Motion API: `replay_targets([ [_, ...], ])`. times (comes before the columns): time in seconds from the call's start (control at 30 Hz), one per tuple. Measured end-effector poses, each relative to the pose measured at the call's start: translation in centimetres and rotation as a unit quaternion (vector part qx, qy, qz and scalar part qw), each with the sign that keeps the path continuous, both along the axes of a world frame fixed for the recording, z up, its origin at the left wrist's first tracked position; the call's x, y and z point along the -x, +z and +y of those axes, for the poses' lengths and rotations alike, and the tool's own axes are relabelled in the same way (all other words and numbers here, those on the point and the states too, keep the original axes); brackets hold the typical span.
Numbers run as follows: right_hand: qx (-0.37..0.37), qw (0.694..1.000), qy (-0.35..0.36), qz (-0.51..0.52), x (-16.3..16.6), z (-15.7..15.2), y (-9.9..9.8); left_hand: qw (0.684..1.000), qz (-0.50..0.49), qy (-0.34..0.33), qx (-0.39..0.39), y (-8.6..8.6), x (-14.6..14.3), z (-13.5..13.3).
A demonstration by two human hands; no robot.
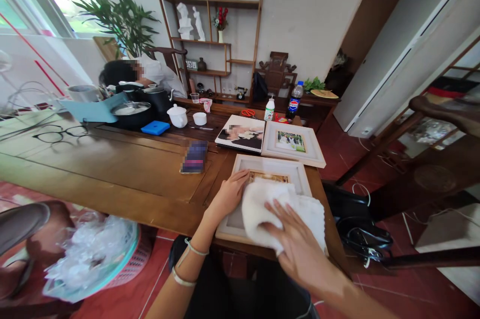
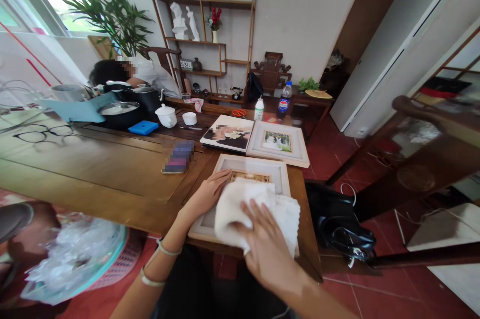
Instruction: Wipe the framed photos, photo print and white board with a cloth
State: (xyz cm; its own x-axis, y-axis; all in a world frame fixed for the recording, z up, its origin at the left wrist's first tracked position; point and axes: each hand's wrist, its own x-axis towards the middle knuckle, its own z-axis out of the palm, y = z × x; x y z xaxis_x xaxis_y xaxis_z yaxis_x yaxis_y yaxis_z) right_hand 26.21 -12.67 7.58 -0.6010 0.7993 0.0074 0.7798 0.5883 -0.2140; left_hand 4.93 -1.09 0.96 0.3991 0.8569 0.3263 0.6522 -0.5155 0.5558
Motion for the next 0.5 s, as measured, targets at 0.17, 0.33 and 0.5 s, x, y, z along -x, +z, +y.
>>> replay_targets([
  [0.17, -0.145, 0.984, -0.097, -0.034, -2.8, 7.1, -1.3, 1.000, -0.001, 0.003, -0.003, 0.1, 0.0, -0.2],
  [0.33, -0.179, 0.974, -0.133, -0.049, -3.2, 11.0, -1.2, 1.000, -0.002, 0.003, -0.005, -0.1, 0.0, -0.1],
  [0.5, -0.051, 0.998, -0.031, -0.036, -0.8, 5.6, -0.3, 1.000, -0.009, 0.003, -0.003, -0.5, -0.1, 0.2],
])
